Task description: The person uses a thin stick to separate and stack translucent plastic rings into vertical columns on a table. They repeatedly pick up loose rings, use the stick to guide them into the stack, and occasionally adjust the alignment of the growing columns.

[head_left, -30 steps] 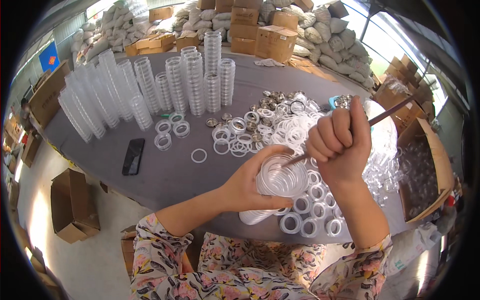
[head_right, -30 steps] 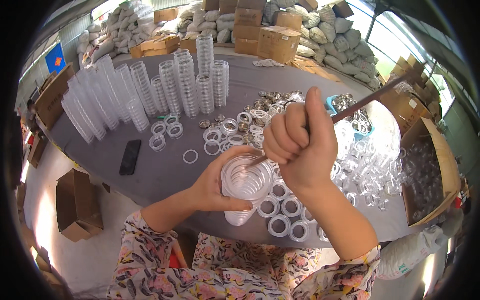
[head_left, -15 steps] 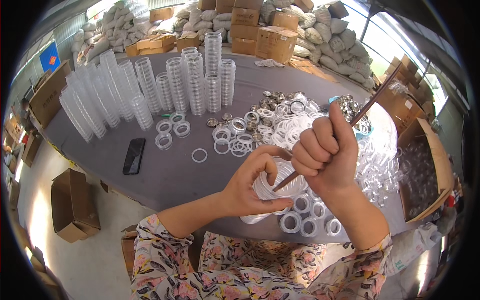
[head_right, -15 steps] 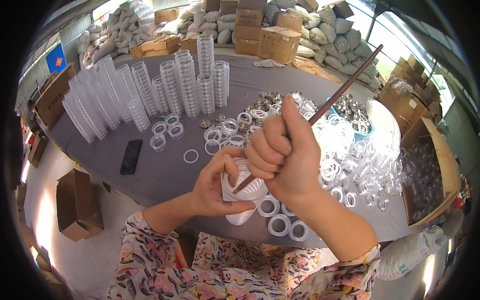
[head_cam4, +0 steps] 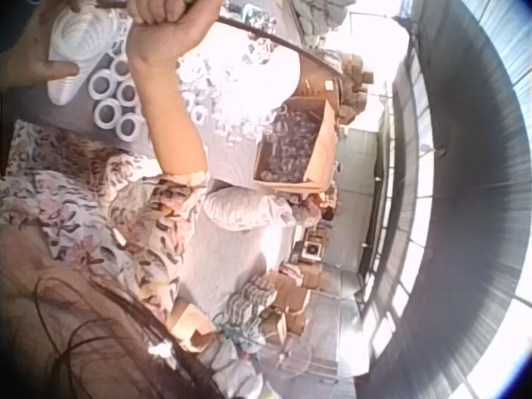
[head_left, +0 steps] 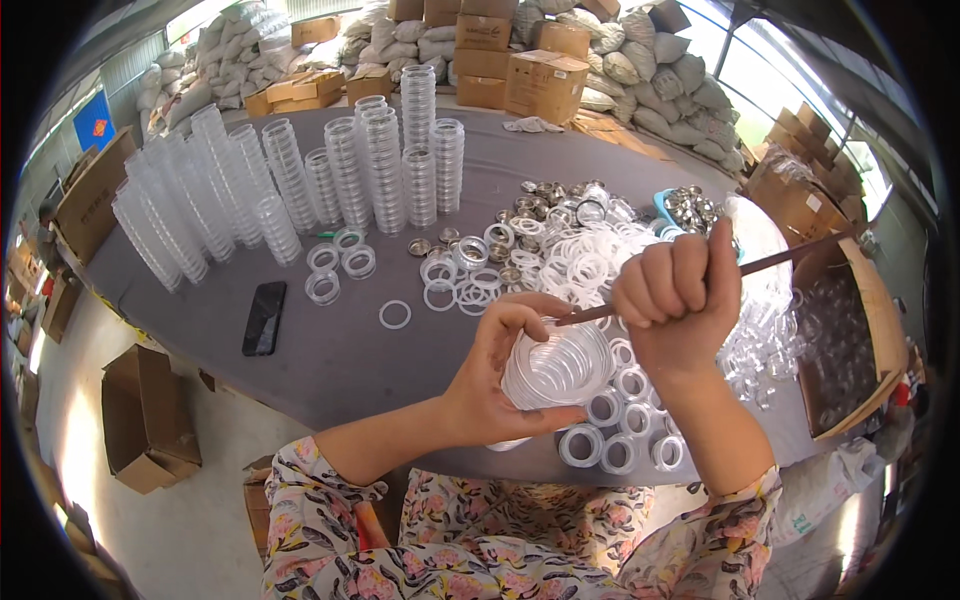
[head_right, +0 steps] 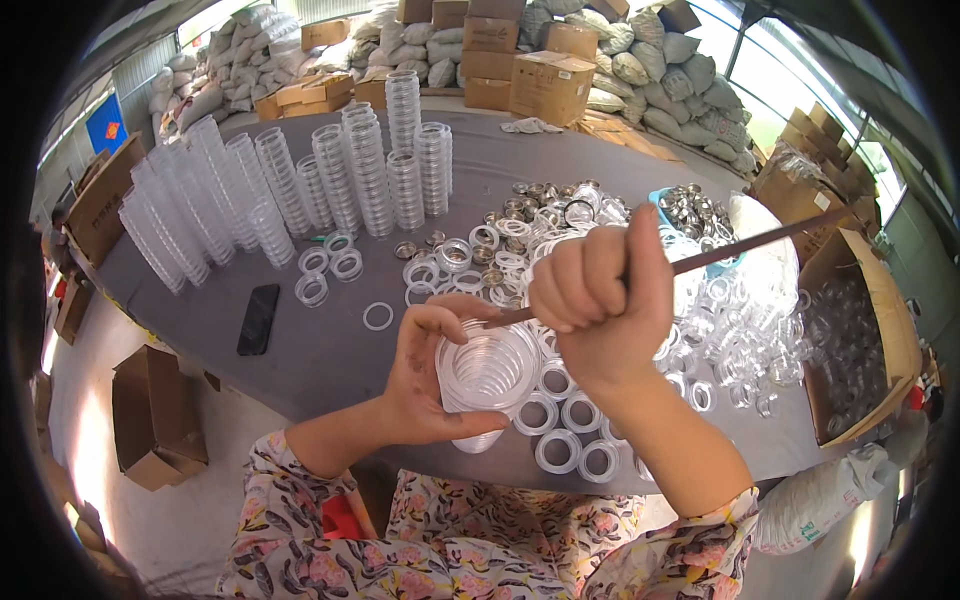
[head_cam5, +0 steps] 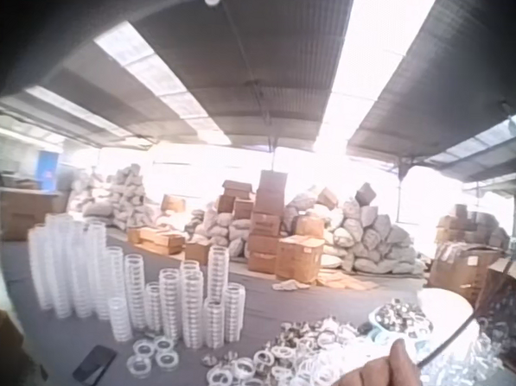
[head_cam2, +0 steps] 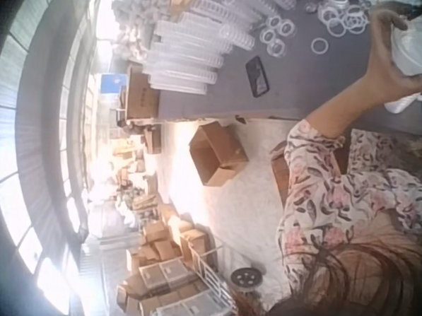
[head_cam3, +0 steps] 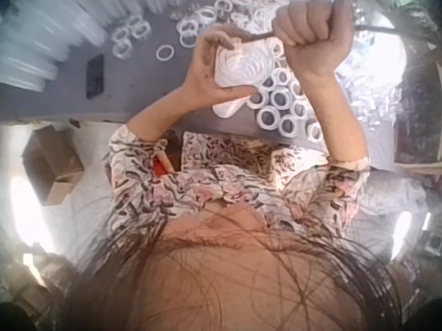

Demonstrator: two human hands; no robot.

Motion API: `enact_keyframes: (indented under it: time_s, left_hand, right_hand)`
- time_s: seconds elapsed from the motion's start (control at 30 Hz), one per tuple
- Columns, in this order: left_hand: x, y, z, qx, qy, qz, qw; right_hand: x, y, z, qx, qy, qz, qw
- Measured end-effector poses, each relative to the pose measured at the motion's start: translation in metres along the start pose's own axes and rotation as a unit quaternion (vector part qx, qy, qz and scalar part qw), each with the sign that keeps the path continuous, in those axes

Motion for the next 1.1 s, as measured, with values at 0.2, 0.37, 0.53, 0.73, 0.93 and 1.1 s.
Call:
enact_keyframes:
  time_s: [0.2, 0.37, 0.53, 0.73, 0.93, 1.1]
  left_hand:
    - [-0.008, 0.008, 0.002, 0.055, 0.027, 0.123, 0.991]
    - [-0.005, 0.005, 0.002, 0.072, 0.039, 0.111, 0.99]
    - [0.003, -0.004, -0.002, 0.007, 0.038, -0.023, 0.999]
    - [0.004, -0.003, -0.001, 0.013, 0.037, -0.039, 0.998]
    - [0.003, 0.002, 0.0, 0.016, 0.047, -0.019, 0.999]
    - [0.004, 0.001, -0.003, 0.009, 0.048, -0.022, 0.999]
  right_hand:
    - [0.01, -0.005, 0.0, 0.027, -0.161, 0.06, 0.985]
    - [-0.005, -0.014, -0.009, -0.012, -0.142, 0.059, 0.988]
    - [-0.015, -0.01, 0.002, -0.004, -0.058, 0.018, 0.998]
    - [0.004, 0.0, 0.0, -0.001, -0.046, -0.102, 0.994]
    - [0.017, -0.024, -0.011, -0.028, -0.028, -0.311, 0.949]
    - [0.016, -0.025, -0.008, 0.016, -0.017, -0.146, 0.989]
Point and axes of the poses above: each hand's wrist, its own z-axis towards the middle knuckle, its own y-axis out of the back of the hand, x = y × z, the point moved 2 cm from there along z, towards the middle knuckle, and after that the axes turned 7 degrees about -z, right-handed, at the moved point
